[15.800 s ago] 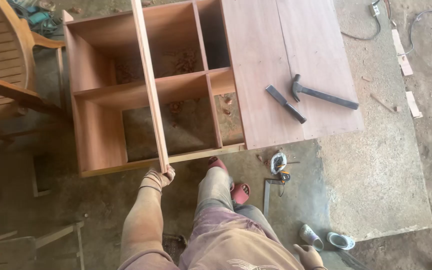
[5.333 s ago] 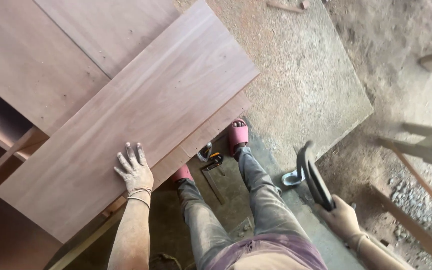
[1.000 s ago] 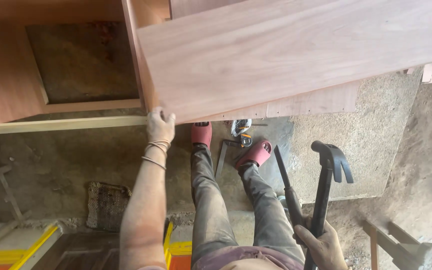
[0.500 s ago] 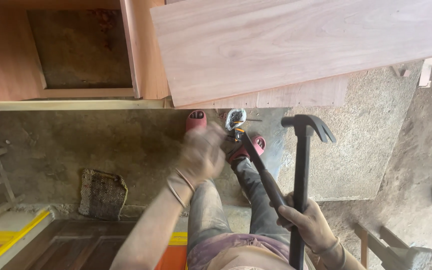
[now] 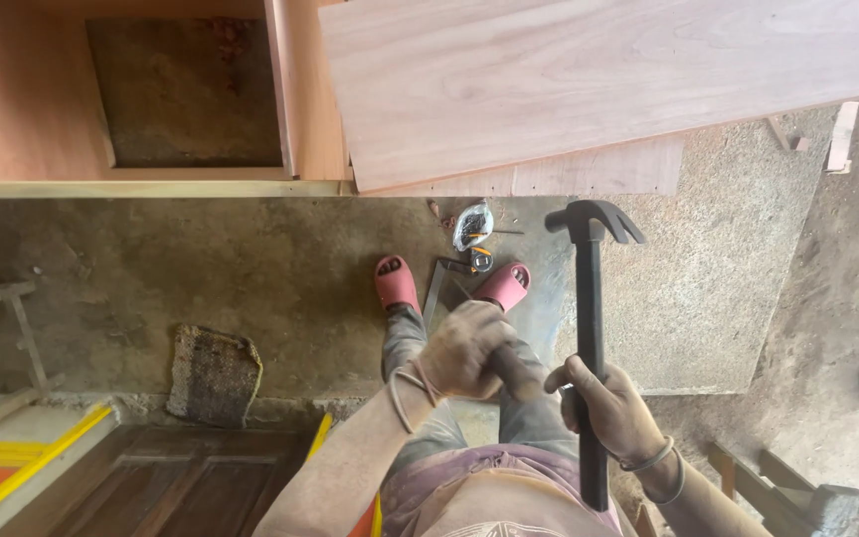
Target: The person assembles a wooden cabinet on the workshop floor. They fit a long wooden rail into the shelf unit, position a large panel on top, and hammer nails along the edges using a claw hammer, then press and align the panels and reposition the unit.
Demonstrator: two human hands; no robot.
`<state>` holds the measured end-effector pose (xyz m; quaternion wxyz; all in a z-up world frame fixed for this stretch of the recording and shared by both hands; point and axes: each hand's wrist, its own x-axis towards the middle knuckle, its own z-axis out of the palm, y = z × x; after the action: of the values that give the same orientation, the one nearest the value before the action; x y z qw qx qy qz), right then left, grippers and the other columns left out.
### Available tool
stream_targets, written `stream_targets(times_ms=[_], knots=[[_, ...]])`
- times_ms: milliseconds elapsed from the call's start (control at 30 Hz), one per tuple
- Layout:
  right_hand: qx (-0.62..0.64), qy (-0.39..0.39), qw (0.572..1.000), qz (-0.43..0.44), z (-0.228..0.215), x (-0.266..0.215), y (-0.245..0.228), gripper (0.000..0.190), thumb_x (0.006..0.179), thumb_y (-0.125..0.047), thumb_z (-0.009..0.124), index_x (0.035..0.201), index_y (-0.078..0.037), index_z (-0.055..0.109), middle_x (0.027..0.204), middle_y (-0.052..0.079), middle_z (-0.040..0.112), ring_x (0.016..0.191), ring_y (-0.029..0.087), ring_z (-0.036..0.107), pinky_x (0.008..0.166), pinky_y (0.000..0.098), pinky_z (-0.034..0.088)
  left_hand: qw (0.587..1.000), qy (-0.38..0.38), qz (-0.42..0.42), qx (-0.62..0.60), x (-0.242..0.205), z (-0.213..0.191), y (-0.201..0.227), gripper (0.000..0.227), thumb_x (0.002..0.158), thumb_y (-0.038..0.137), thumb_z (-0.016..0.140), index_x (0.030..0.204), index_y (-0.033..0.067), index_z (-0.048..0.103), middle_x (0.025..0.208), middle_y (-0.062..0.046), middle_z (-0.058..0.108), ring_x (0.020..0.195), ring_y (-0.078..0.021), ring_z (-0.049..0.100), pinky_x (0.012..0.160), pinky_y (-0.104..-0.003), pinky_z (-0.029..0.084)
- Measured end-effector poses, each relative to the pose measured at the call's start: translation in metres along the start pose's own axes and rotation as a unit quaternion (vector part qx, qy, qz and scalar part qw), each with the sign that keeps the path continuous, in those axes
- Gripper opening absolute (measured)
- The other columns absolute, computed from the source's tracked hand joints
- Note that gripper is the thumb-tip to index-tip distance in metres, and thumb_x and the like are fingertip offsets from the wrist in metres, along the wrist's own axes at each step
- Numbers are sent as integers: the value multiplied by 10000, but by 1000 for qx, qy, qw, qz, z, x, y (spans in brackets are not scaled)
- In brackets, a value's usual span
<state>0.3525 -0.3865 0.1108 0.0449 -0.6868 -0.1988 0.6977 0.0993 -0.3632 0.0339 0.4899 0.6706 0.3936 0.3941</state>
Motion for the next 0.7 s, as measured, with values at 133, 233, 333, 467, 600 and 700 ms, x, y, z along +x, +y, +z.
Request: stream_targets(times_ms=[133, 233, 333, 467, 600, 700], knots=[[-64, 59, 995, -54, 20, -5, -13, 331, 951, -318, 646, 878, 3, 684, 598, 40, 591, 485, 109, 565, 456, 286, 461, 997, 70, -17, -34, -4, -61, -5, 272, 649, 38, 742, 884, 91, 617, 903, -102, 640, 873, -316, 642, 817, -422, 525], [-157, 143, 971, -108, 40, -14, -19, 234, 894, -256, 704, 897, -27, 655, 648, 27, 632, 543, 94, 605, 504, 289, 504, 987, 107, -81, -90, -18, -102, -14, 203, 776, 28, 803, 843, 80, 619, 822, -74, 635, 774, -220, 645, 726, -341, 525], [-243, 198, 935, -168, 59, -18, -19, 233, 876, -252, 746, 915, -40, 658, 642, 41, 633, 576, 99, 600, 537, 290, 512, 973, 148, -98, -146, -27, -143, -19, 139, 810, 8, 742, 871, 60, 628, 853, -67, 643, 781, -156, 636, 722, -289, 527], [-263, 207, 927, -167, 85, -13, -25, 277, 848, -286, 783, 897, -48, 650, 621, 60, 642, 553, 109, 619, 513, 318, 527, 959, 165, -134, -188, -36, -183, -33, 101, 840, -36, 701, 880, 35, 641, 876, -40, 660, 798, -114, 622, 731, -261, 525], [-246, 214, 933, -151, 98, 15, -19, 306, 823, -299, 797, 897, -44, 646, 621, 62, 662, 542, 115, 651, 503, 331, 551, 957, 163, -147, -187, -35, -208, -57, 84, 915, -52, 659, 934, 22, 623, 896, -60, 639, 827, -124, 597, 778, -261, 513], [-309, 264, 898, -171, 84, 64, -14, 311, 812, -292, 821, 936, -48, 672, 613, 75, 650, 532, 145, 612, 522, 342, 518, 952, 153, -126, -234, -31, -213, -103, 59, 950, 0, 646, 985, 19, 603, 897, -77, 657, 810, -143, 648, 759, -279, 567]])
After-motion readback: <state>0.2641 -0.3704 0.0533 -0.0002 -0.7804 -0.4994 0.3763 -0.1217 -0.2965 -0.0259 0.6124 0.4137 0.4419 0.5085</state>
